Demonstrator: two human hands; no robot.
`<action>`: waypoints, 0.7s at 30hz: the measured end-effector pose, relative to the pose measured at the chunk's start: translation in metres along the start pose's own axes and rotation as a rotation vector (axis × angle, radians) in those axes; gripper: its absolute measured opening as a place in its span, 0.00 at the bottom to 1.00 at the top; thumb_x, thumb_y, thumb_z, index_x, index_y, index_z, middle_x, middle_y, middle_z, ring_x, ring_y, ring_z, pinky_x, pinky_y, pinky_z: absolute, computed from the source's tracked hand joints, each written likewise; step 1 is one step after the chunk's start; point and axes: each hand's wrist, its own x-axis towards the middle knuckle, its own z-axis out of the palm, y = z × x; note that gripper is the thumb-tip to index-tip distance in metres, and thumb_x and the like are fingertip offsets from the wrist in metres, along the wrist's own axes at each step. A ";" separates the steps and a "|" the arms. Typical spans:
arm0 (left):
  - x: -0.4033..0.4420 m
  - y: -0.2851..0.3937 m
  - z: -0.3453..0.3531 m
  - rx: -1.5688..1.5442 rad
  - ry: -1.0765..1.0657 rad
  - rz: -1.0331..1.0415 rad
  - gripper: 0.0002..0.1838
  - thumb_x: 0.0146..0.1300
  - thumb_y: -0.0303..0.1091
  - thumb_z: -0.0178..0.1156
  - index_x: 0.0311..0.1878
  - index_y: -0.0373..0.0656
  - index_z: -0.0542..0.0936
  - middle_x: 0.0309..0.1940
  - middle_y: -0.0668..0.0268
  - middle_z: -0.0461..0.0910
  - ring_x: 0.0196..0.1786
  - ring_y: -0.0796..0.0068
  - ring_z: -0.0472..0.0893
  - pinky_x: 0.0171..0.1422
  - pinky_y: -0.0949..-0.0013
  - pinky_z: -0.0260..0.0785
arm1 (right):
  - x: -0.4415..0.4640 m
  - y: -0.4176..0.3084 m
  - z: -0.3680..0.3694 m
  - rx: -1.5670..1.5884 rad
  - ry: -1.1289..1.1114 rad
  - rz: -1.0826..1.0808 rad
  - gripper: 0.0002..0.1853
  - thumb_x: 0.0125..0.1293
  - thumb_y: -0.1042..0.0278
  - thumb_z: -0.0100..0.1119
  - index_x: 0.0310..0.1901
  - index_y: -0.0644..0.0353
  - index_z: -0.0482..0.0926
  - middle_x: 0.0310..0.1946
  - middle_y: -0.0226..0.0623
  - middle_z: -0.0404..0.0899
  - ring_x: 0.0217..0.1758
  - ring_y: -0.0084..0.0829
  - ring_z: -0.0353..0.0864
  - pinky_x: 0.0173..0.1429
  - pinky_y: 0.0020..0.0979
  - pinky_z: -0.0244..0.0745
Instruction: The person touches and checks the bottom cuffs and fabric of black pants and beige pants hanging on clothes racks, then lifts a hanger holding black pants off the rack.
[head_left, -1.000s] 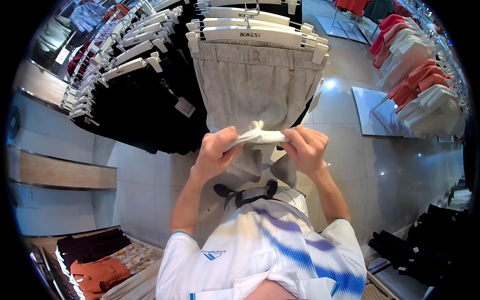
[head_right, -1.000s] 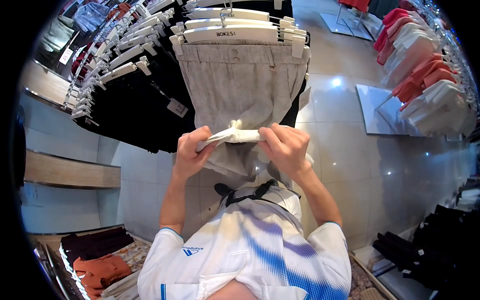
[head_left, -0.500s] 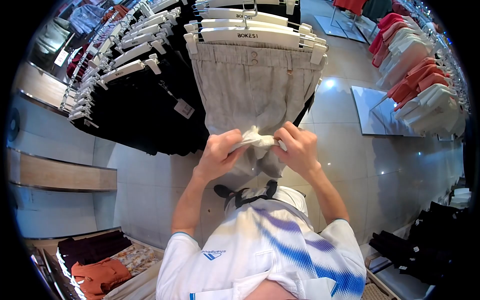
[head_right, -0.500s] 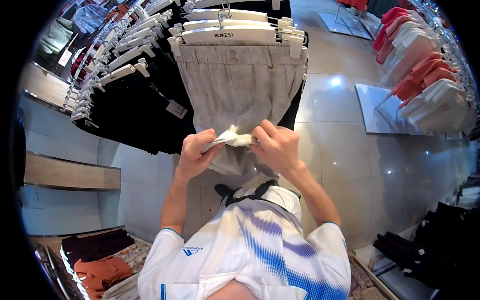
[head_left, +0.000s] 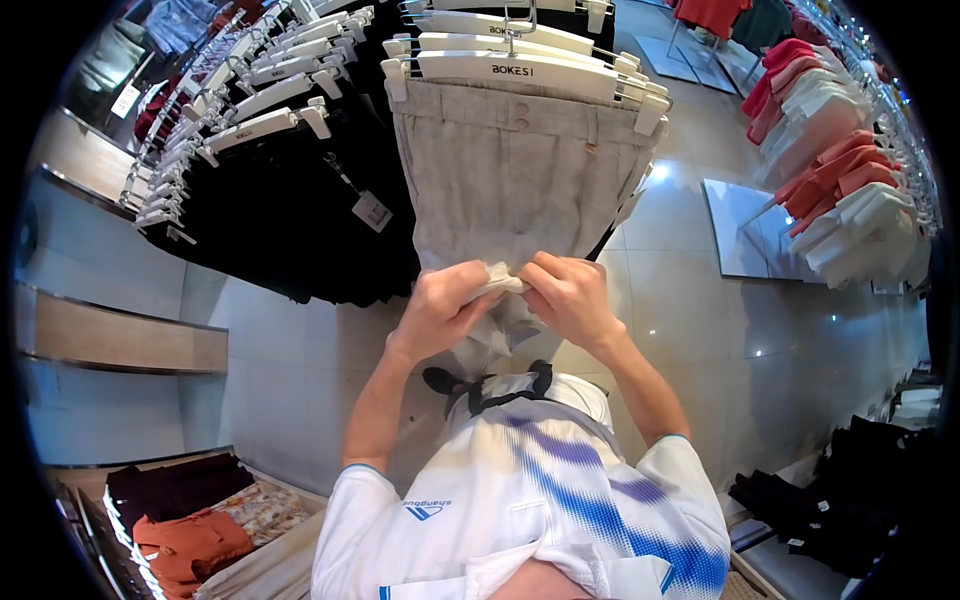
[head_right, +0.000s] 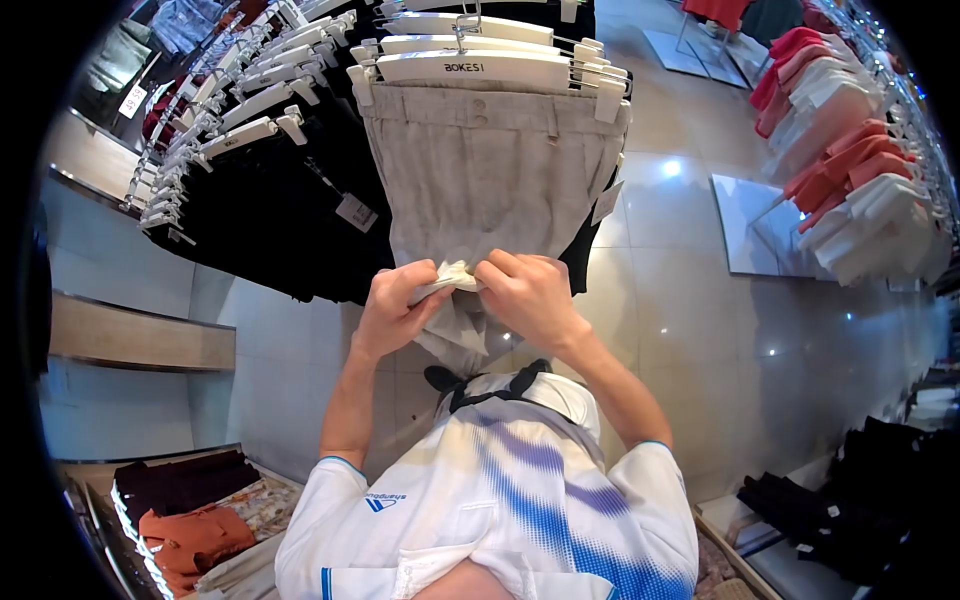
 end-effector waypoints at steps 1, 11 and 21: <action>0.000 0.000 0.000 -0.006 -0.007 -0.010 0.09 0.54 0.23 0.66 0.36 0.38 0.74 0.26 0.58 0.77 0.24 0.58 0.77 0.26 0.65 0.67 | 0.000 0.000 -0.001 0.007 -0.014 0.002 0.10 0.42 0.72 0.64 0.27 0.56 0.73 0.22 0.30 0.70 0.22 0.32 0.75 0.25 0.33 0.69; -0.006 -0.009 0.002 -0.008 -0.025 0.025 0.12 0.52 0.22 0.67 0.35 0.39 0.72 0.23 0.59 0.74 0.20 0.62 0.74 0.22 0.67 0.62 | -0.003 0.003 0.001 0.063 -0.057 0.040 0.14 0.38 0.71 0.66 0.24 0.57 0.69 0.21 0.33 0.69 0.23 0.37 0.74 0.26 0.36 0.67; -0.013 -0.009 0.000 -0.001 -0.050 0.002 0.12 0.52 0.22 0.68 0.35 0.38 0.73 0.23 0.59 0.74 0.21 0.60 0.74 0.22 0.67 0.63 | -0.006 0.003 0.012 0.025 -0.099 0.201 0.10 0.41 0.72 0.64 0.24 0.57 0.71 0.22 0.33 0.73 0.25 0.38 0.76 0.28 0.37 0.69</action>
